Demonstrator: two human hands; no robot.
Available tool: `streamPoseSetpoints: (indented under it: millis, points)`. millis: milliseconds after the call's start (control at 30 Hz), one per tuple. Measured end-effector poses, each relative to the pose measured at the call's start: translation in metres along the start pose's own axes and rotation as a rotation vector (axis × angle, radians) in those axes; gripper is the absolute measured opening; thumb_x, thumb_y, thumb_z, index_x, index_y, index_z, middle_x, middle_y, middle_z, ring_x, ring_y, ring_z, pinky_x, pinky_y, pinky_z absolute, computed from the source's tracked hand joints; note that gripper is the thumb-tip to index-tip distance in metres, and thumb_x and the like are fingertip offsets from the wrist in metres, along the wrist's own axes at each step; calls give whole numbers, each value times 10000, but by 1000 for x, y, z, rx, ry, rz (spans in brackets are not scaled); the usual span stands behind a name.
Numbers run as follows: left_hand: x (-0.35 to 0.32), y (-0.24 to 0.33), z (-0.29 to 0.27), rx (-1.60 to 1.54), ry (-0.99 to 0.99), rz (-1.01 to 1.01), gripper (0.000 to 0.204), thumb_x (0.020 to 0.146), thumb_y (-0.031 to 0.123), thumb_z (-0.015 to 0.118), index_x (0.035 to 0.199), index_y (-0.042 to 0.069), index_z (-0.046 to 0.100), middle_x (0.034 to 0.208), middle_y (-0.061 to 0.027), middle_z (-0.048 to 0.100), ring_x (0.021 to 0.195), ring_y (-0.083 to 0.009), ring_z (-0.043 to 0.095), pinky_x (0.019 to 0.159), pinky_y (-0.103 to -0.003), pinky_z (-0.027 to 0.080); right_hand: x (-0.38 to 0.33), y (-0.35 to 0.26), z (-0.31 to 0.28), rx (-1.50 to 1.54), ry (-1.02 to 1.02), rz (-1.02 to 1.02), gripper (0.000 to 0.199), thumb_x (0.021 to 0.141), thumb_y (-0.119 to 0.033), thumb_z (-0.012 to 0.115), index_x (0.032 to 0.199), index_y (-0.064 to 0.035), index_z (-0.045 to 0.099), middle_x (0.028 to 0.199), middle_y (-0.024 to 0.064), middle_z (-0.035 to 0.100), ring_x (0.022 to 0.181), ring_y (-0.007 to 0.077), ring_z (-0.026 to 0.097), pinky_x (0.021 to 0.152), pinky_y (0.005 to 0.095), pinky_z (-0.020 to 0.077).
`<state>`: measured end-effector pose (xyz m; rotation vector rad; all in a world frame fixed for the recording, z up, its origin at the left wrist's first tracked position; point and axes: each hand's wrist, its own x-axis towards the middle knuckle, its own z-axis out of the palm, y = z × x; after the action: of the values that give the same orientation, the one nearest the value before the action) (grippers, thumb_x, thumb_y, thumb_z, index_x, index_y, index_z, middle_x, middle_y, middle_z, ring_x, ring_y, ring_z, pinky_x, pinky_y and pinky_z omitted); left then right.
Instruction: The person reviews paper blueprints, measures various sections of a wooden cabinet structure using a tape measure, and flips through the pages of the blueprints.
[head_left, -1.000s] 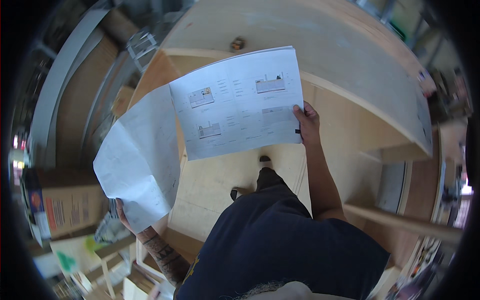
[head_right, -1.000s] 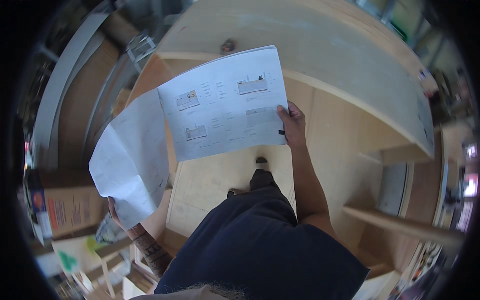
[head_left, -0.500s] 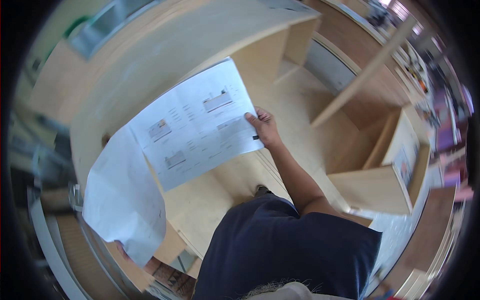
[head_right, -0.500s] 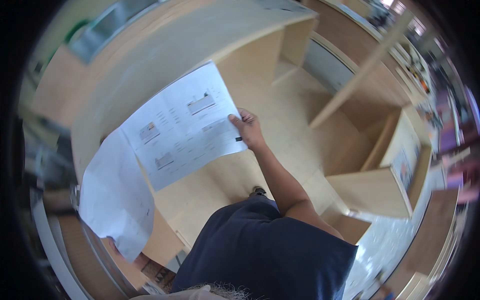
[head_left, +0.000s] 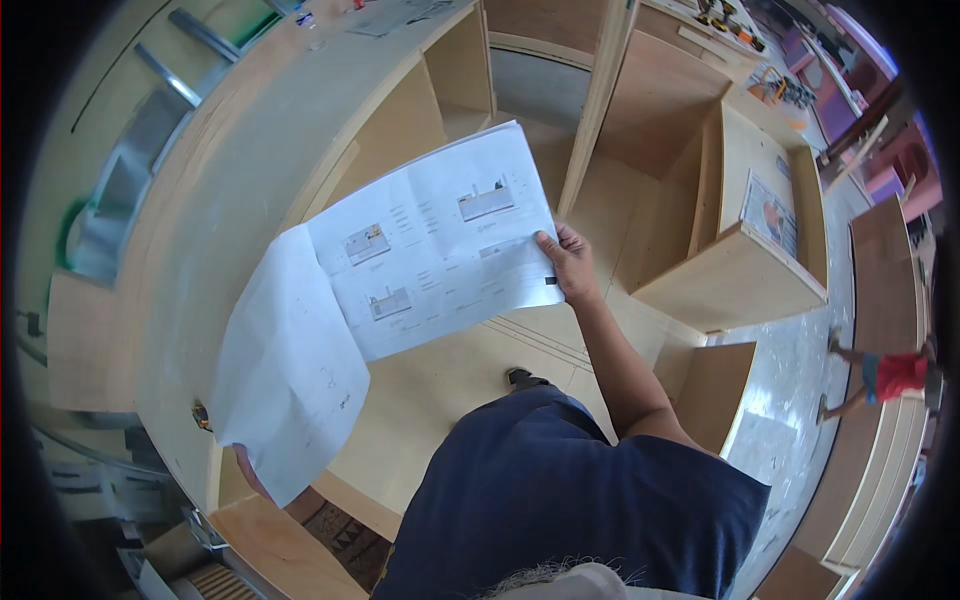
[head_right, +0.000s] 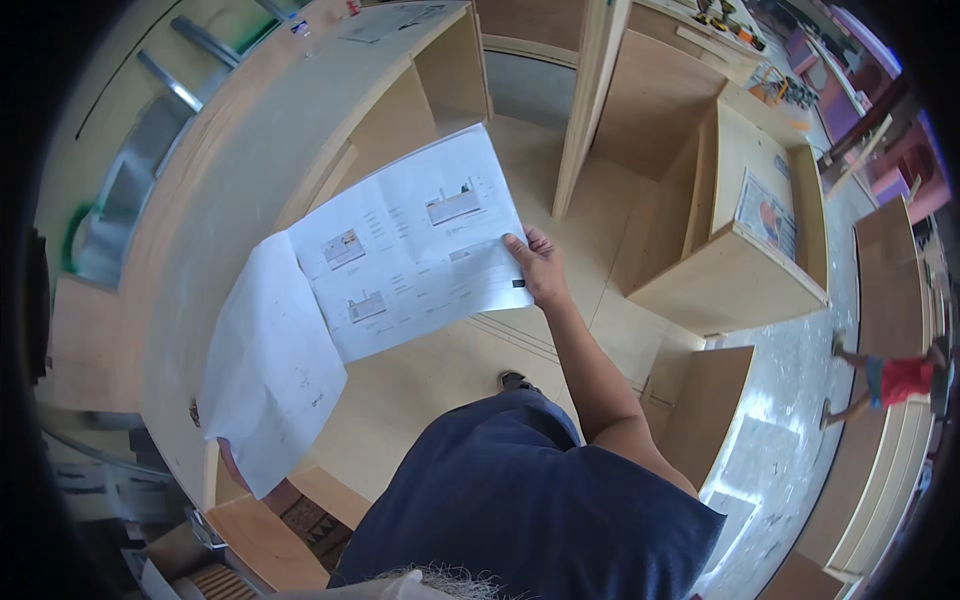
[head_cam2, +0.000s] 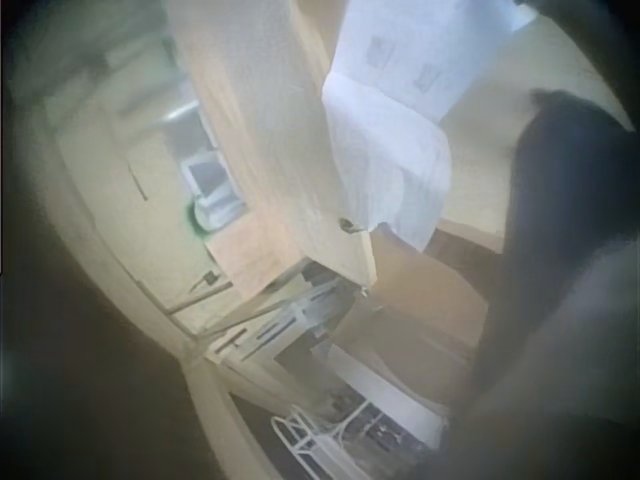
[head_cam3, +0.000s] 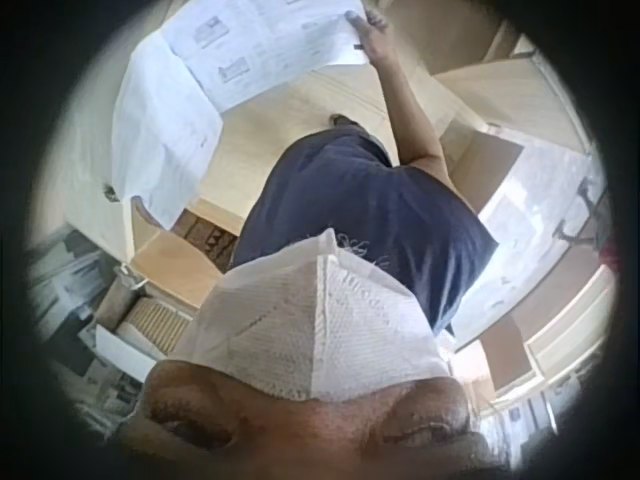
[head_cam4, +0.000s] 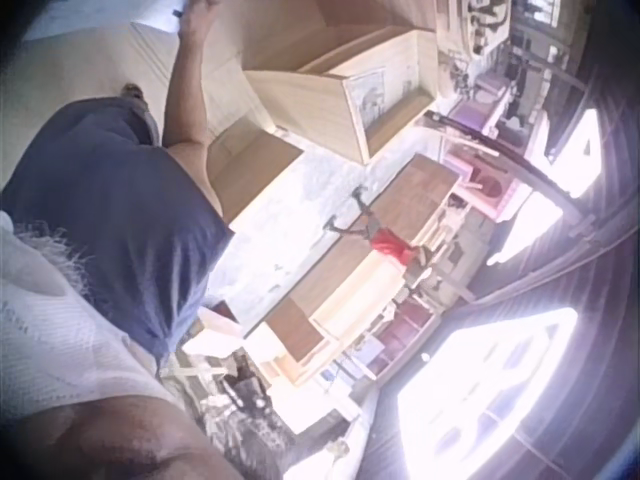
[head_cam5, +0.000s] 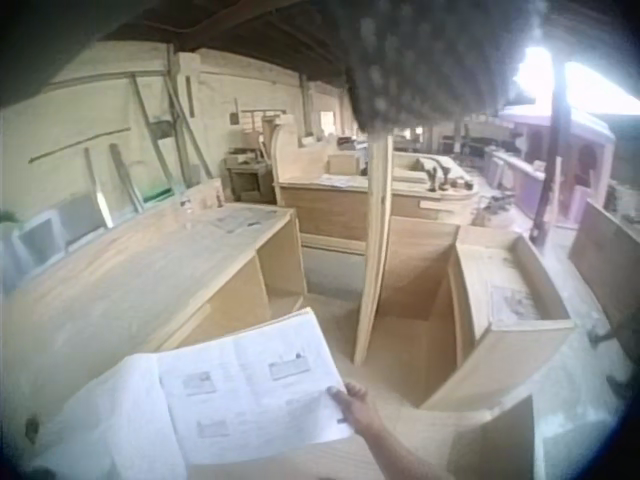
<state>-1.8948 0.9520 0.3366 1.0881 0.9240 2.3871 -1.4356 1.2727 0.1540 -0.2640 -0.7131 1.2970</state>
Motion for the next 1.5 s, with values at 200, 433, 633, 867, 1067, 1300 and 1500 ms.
streamPoseSetpoints:
  millis: [200,433,633,867,1067,1300,1500]
  points:
    - [93,-19,-8,-34,-140,-119,560,1065,333,528,1486,-28,448,1458,-185,539,1355,-303,508,1175,-425,381,-16,39,22,-27,162,-91,246,1005,-118,674,1194,40,682,1023,62,737,827,90,665,756,246,549]
    - [145,-23,12,-27,-147,-197,545,1080,344,488,1488,-16,450,1481,-175,525,1340,-311,523,1127,-462,433,-19,61,47,-31,335,-91,222,1002,-127,679,1167,21,666,999,64,733,814,86,670,741,248,561]
    - [176,-24,7,-26,-190,-227,541,1087,355,465,1467,-30,467,1433,-181,556,1293,-310,564,1074,-456,490,-18,69,69,12,306,-64,218,999,-128,684,1163,15,665,1005,66,733,825,90,673,749,252,562]
    - [194,-22,-2,137,-151,-122,543,1084,356,480,1442,-52,488,1402,-183,582,1242,-300,602,1047,-434,510,-30,58,83,4,317,-69,211,996,-128,686,1159,6,668,1012,61,730,827,91,671,753,255,562]
    - [205,-22,-11,72,-67,-187,536,1072,348,512,1420,-60,511,1392,-183,591,1212,-297,620,1034,-417,517,-34,52,89,-11,333,-87,224,999,-117,680,1168,29,671,1025,78,737,840,101,681,756,251,564]
    - [218,-23,-10,233,-175,-18,519,1065,339,529,1388,-66,546,1347,-178,622,1182,-272,633,1007,-401,527,-35,43,100,-10,321,-70,216,1001,-121,676,1171,14,668,1031,68,733,847,93,675,761,250,559]
    - [224,-25,-2,113,-9,-177,516,1069,319,530,1383,-91,546,1333,-173,628,1162,-251,637,989,-391,537,-34,40,107,-22,347,-73,223,1002,-124,677,1176,14,666,1037,72,731,856,97,675,767,255,560]
